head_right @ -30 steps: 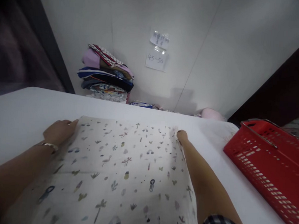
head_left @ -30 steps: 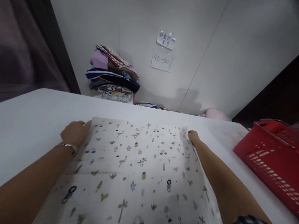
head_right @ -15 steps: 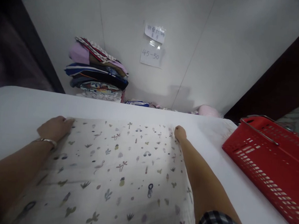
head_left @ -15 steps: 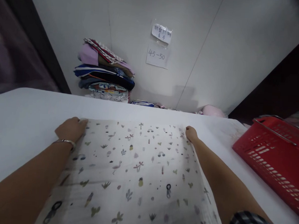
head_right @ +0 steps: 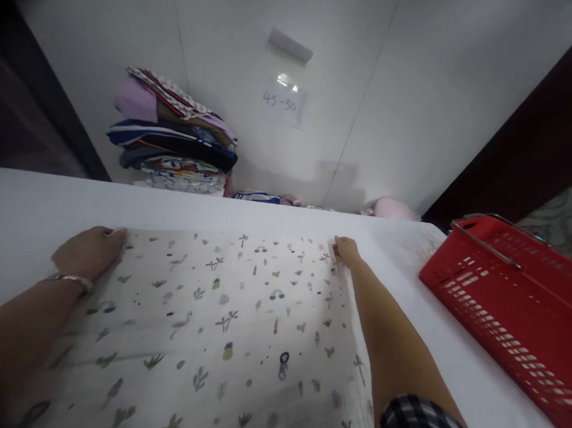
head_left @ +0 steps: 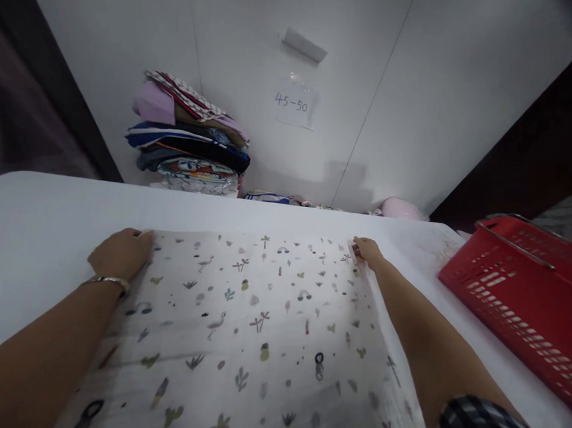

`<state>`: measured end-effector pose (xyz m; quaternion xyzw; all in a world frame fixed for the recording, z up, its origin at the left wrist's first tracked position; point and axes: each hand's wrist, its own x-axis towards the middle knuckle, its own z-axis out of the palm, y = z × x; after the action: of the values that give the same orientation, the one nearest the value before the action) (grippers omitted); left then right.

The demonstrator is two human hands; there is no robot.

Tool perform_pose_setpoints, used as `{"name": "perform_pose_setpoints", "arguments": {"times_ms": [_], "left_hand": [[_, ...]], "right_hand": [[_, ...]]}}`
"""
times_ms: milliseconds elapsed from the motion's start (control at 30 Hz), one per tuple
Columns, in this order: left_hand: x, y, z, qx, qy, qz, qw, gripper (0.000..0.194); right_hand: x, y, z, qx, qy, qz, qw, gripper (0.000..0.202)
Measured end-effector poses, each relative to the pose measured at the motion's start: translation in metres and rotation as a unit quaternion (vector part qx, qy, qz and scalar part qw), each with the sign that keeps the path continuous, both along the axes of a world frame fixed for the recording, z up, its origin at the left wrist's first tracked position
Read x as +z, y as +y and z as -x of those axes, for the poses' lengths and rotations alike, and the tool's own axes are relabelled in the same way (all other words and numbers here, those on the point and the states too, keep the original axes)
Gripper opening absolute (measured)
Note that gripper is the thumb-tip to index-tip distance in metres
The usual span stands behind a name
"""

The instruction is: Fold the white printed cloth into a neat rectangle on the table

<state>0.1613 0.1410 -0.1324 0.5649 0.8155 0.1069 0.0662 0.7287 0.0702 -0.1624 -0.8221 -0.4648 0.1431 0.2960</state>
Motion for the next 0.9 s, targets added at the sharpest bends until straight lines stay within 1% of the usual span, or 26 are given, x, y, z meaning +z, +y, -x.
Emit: {"name": "perform_pose_setpoints", "arguments": {"times_ms": [100, 167, 267, 333, 433, 567, 667, 833, 900], "left_hand": [[-0.001, -0.002, -0.002, 0.013, -0.025, -0.009, 1.0, 0.059], [-0.002, -0.004, -0.003, 0.021, -0.043, -0.024, 0.999, 0.059], [-0.001, -0.007, -0.005, 0.032, -0.054, -0.037, 0.997, 0.058], [0.0, -0.008, -0.004, 0.028, -0.055, -0.03, 0.998, 0.057], [0.002, -0.005, 0.0, 0.011, -0.047, -0.015, 0.999, 0.058], [0.002, 0.0, 0.003, -0.013, -0.017, 0.002, 1.0, 0.057], [0.001, -0.001, 0.0, -0.027, -0.003, 0.013, 1.0, 0.055], [0.003, -0.009, -0.005, -0.011, -0.009, 0.002, 1.0, 0.055], [0.006, -0.009, -0.005, -0.017, -0.013, 0.01, 1.0, 0.057]], "right_hand": [[0.006, -0.007, 0.003, -0.005, -0.012, -0.008, 1.0, 0.041], [0.007, -0.009, 0.01, 0.006, -0.019, -0.001, 1.0, 0.042], [0.006, -0.008, 0.022, 0.022, -0.041, 0.04, 0.998, 0.034], [0.006, -0.006, 0.028, 0.02, -0.062, 0.066, 0.996, 0.026], [0.008, -0.004, 0.03, -0.001, -0.077, 0.067, 0.995, 0.02], [0.008, -0.006, 0.028, -0.034, -0.084, 0.06, 0.994, 0.021], [0.005, -0.006, 0.029, -0.049, -0.087, 0.062, 0.993, 0.023], [0.001, -0.005, 0.033, -0.066, -0.094, 0.068, 0.991, 0.027], [0.001, -0.004, 0.035, -0.067, -0.096, 0.074, 0.99, 0.027]]}}
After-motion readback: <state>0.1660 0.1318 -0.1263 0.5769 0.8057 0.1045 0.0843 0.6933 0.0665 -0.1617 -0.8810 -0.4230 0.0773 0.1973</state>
